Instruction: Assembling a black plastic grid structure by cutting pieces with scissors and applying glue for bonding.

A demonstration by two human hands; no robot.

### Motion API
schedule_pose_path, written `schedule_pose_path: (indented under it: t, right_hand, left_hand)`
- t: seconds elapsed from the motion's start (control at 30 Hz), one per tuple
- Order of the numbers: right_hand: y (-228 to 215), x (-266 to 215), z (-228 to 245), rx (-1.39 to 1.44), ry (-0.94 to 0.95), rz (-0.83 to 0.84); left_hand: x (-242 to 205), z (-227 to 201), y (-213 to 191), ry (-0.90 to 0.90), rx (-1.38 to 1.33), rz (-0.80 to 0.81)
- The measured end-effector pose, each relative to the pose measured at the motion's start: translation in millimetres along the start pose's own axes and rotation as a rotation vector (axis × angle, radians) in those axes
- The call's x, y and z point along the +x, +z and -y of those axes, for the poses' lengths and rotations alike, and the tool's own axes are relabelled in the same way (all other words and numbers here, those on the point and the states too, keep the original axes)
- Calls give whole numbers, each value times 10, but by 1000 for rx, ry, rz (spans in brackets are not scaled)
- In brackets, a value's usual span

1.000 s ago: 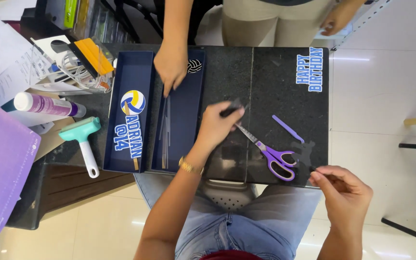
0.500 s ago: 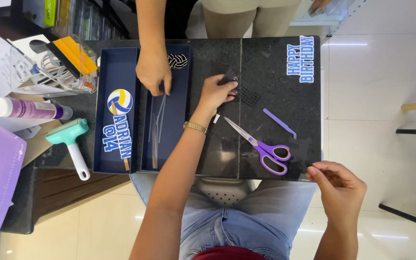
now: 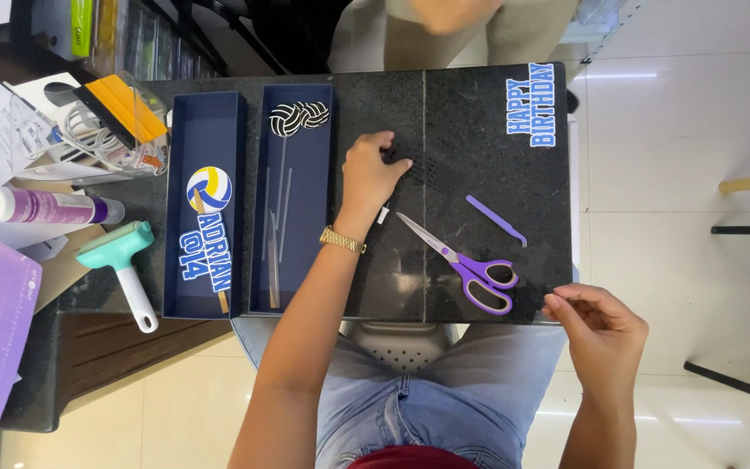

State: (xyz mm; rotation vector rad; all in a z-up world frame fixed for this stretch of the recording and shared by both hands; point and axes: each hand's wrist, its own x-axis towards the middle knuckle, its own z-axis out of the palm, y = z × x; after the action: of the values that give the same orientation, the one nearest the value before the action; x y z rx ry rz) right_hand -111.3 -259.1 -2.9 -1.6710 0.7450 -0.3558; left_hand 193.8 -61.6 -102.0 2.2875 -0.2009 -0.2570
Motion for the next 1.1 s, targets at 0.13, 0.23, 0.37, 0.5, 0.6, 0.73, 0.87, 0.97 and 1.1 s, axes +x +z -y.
schedule_pose_path:
  t: [0.13, 0.23, 0.37, 0.5, 0.6, 0.73, 0.87, 0.97, 1.1]
  right_hand:
    - [73, -9, -19, 58, -68, 5]
    - [179, -54, 80, 108, -129, 0]
    - [316, -153, 191, 187, -255, 48]
    - [356, -222, 298, 217, -339, 128]
    - [366, -274, 408, 172, -448, 175]
    - [421, -337, 599, 65, -589, 220]
    - [492, -382, 729, 56, -618, 232]
    - [520, -408, 821, 98, -615, 259]
    - [533, -408, 983, 149, -569, 285]
  left_hand:
    - [-370, -298, -236, 200, 133, -92]
    - [-928, -799, -446, 192, -152, 61]
    - [-1644, -1177, -524, 8, -716, 577]
    - [-1947, -1318, -623, -127, -951, 458]
    - [-2079, -1348, -732, -151, -921, 366]
    - [-2213, -1351, -871, -53, -985, 259]
    - [-2298, -1321, -952, 64, -949, 190]
    - [-2350, -1314, -1041, 141, -847, 165]
    - [-2399, -1345, -1162, 298, -692, 98]
